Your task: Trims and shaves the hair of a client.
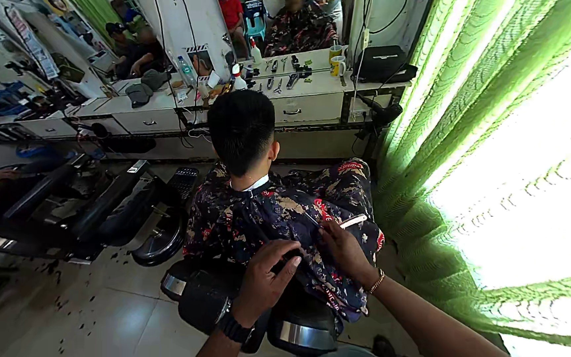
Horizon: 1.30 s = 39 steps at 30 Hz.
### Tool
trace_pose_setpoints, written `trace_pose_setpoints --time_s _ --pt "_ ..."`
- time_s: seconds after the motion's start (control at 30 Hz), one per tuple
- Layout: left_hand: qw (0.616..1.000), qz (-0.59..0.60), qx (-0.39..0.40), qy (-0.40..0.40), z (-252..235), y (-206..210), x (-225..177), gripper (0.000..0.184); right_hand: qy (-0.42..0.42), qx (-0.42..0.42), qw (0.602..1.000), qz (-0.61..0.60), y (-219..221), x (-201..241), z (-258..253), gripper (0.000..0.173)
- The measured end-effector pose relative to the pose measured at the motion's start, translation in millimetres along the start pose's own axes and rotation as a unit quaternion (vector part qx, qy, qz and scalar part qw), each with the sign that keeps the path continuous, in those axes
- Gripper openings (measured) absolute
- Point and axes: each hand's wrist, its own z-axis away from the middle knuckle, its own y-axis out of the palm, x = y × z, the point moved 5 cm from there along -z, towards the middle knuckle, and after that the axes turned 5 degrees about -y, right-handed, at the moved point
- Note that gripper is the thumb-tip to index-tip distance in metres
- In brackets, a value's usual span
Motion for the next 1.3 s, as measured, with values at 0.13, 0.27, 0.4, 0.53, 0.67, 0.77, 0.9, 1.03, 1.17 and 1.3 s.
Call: trace_pose_setpoints --time_s 0.13,0.27,0.4,0.53,0.67,0.77,0.9,1.03,1.17,1.3 --pt "0.98 -0.141 -0.095 -0.104 -14 -22 7 0.035 -0.023 -0.013 0.994 -0.105 -42 -25 19 0.027" --pt "0.922 -0.168 -0.223 -0.269 -38 -52 21 0.049 -0.08 0.058 0.982 -0.161 -78 -26 35 0.026" --pt "0.886 -0.162 -0.299 -0.316 -79 -62 36 0.066 -0.156 0.115 0.962 -0.194 -101 -18 39 0.026" --pt "0.863 -0.243 -0.302 -0.324 -126 -68 58 0.087 -0.192 0.157 0.943 -0.223 -106 -18 31 0.025" --pt "0.84 -0.332 -0.271 -0.333 -128 -66 87 0.099 -0.196 0.191 0.935 -0.226 -108 -26 14 0.024" --pt "0.847 -0.306 -0.269 -0.342 -118 -65 96 0.105 -0.187 0.188 0.937 -0.229 -119 -34 -3 0.024" --pt "0.852 -0.291 -0.331 -0.283 -113 -59 54 0.1 -0.18 0.165 0.941 -0.236 -140 -44 -33 0.022" --pt "0.839 -0.387 -0.333 -0.191 -152 -49 -4 0.089 -0.184 0.158 0.929 -0.28 -147 -40 -65 0.02" --pt "0.804 -0.52 -0.259 -0.125 -229 -30 -44 0.076 -0.248 0.208 0.899 -0.296 -134 -29 -92 0.021" --pt "0.733 -0.654 -0.118 -0.144 -309 8 -35 0.079 -0.291 0.302 0.839 -0.346 -120 -24 -116 0.021"
